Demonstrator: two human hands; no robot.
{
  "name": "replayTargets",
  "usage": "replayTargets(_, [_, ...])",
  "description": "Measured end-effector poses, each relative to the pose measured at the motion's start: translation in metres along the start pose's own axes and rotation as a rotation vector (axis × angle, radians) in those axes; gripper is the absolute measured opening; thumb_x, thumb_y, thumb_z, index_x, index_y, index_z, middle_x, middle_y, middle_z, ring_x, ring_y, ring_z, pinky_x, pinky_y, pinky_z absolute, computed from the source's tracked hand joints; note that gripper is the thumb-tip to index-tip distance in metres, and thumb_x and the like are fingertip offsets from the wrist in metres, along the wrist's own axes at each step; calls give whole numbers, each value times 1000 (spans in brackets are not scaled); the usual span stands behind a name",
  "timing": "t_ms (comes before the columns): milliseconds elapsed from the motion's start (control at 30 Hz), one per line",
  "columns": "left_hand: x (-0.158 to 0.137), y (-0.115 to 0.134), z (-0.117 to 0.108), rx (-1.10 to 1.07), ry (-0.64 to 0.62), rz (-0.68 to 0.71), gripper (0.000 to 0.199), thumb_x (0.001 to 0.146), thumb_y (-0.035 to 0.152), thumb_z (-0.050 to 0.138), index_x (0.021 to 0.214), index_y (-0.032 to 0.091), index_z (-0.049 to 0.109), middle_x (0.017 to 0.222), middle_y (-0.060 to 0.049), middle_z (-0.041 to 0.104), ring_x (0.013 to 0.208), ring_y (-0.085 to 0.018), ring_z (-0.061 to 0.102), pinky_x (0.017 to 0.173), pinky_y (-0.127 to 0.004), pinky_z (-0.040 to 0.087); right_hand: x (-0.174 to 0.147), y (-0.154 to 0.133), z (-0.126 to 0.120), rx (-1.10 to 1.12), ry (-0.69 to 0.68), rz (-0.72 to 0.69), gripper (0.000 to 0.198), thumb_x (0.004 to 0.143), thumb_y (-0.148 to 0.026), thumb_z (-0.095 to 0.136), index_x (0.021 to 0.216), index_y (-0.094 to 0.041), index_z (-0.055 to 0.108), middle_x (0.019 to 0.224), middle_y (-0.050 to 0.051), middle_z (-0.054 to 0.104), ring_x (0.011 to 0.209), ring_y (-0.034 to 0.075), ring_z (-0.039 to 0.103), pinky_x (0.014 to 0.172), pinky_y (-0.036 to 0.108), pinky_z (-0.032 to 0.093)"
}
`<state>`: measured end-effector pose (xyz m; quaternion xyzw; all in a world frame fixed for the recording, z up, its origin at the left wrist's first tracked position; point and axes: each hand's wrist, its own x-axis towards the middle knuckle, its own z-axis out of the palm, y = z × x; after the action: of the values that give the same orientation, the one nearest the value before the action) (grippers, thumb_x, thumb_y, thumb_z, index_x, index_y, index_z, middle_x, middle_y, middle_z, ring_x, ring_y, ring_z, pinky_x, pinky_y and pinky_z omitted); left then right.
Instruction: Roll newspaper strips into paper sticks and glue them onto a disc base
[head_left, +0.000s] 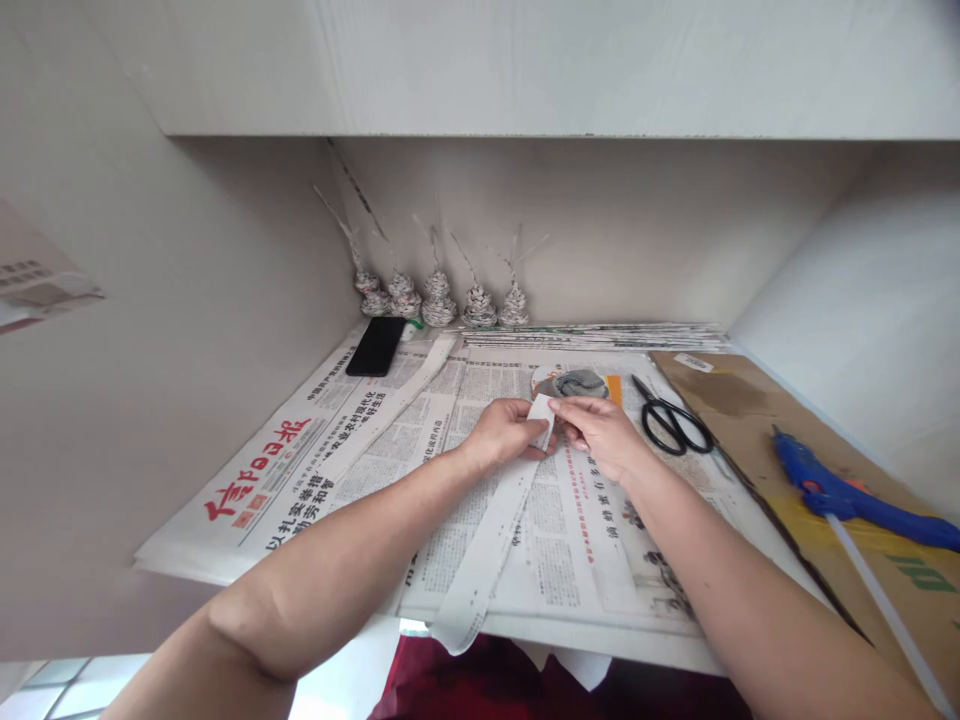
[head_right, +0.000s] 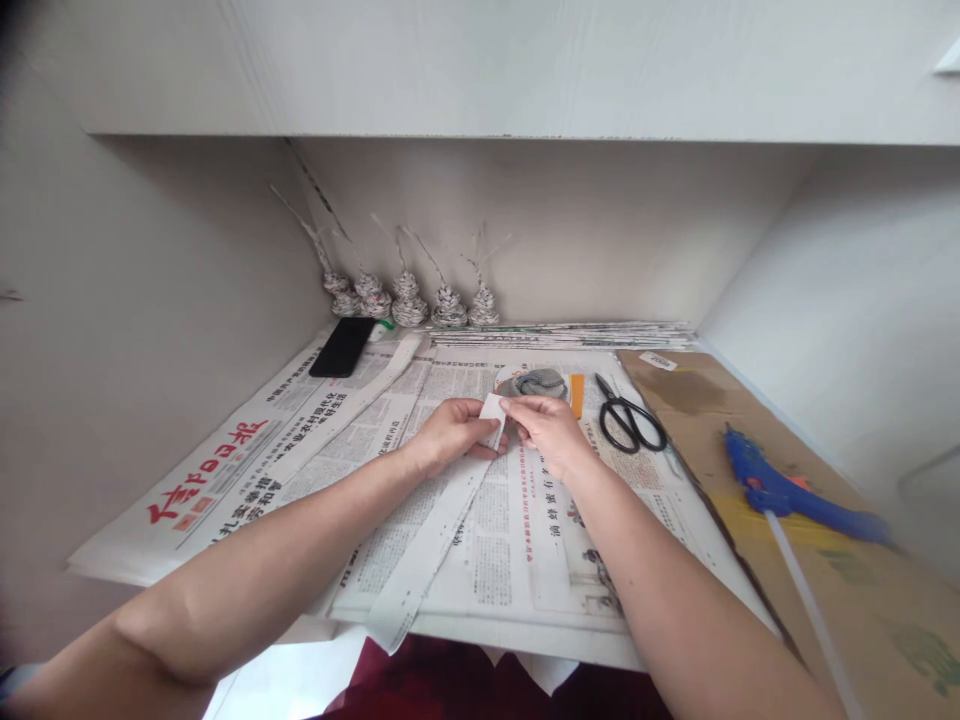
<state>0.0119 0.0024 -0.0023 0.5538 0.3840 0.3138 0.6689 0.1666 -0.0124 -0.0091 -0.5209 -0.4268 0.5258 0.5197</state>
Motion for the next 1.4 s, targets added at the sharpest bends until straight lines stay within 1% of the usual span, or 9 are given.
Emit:
replayTargets(167, [0,-2,-2,-23,-40,37,18,79,25,61,90,11,67,78,-7,68,74,-16,66,66,-28,56,-1,-1,-1,7,-24,-2,34,60,-43,80,75,-14,71,48,-3,47,43,7,36,39,21,18])
replayTargets(333, [1,-2,-2,-12,14,23,18,82,24,59,90,10,66,76,-8,68,71,-16,66,63,-28,56,-2,-4,-5,-35,-131,5,35,62,-43,79,79,-14,72,50,-2,51,49,8,40,41,21,22])
replayTargets(533, [1,-1,-2,-13,-8,19,20,81,27,62,91,11,67,77,-8,68,71,-16,66,63,-28,56,-1,-3,-6,-72,-100,3,37,61,-43,79,81,-13,72,49,-2,49,48,8,39,41,22,21])
replayTargets(667, [1,-2,-3,-22,-7,10,23,84,32,59,88,10,67,75,-8,67,69,-15,65,62,-28,56,-1,-3,-6,-45,-140,-4,35,64,-41,77,84,-13,72,48,-4,47,45,7,36,41,22,20])
replayTargets(800, [2,-2,-3,-48,-18,20,28,82,38,60,86,10,66,73,-8,68,68,-15,65,62,-28,55,-2,-4,-6,-9,-161,1,34,64,-41,77,82,-13,72,49,-2,51,45,7,38,40,22,20])
replayTargets(900, [1,-2,-2,-50,-15,16,27,82,37,61,85,11,66,72,-8,68,69,-16,65,62,-28,55,-1,-3,-6,21,-133,15,34,60,-40,80,79,-13,71,51,-1,52,46,7,39,39,22,21])
replayTargets(1067, [0,0,-1,-22,-14,-2,18,79,27,63,87,12,67,77,-7,68,74,-16,66,65,-28,56,1,-1,-5,30,-65,44,35,56,-38,83,77,-12,72,48,-2,49,44,6,37,38,20,20])
replayTargets(1267, [-1,-1,-1,-22,-23,3,21,75,28,67,88,12,68,78,-7,69,77,-17,66,67,-29,55,1,-1,-3,26,-1,57,39,50,-38,85,76,-11,72,47,-2,49,43,6,37,36,19,18])
replayTargets(1400, [-2,1,-1,0,-29,9,18,75,24,65,88,13,69,77,-6,68,76,-16,66,67,-27,55,0,-2,-1,37,26,62,40,46,-37,87,74,-12,72,46,-3,48,42,6,36,36,19,17])
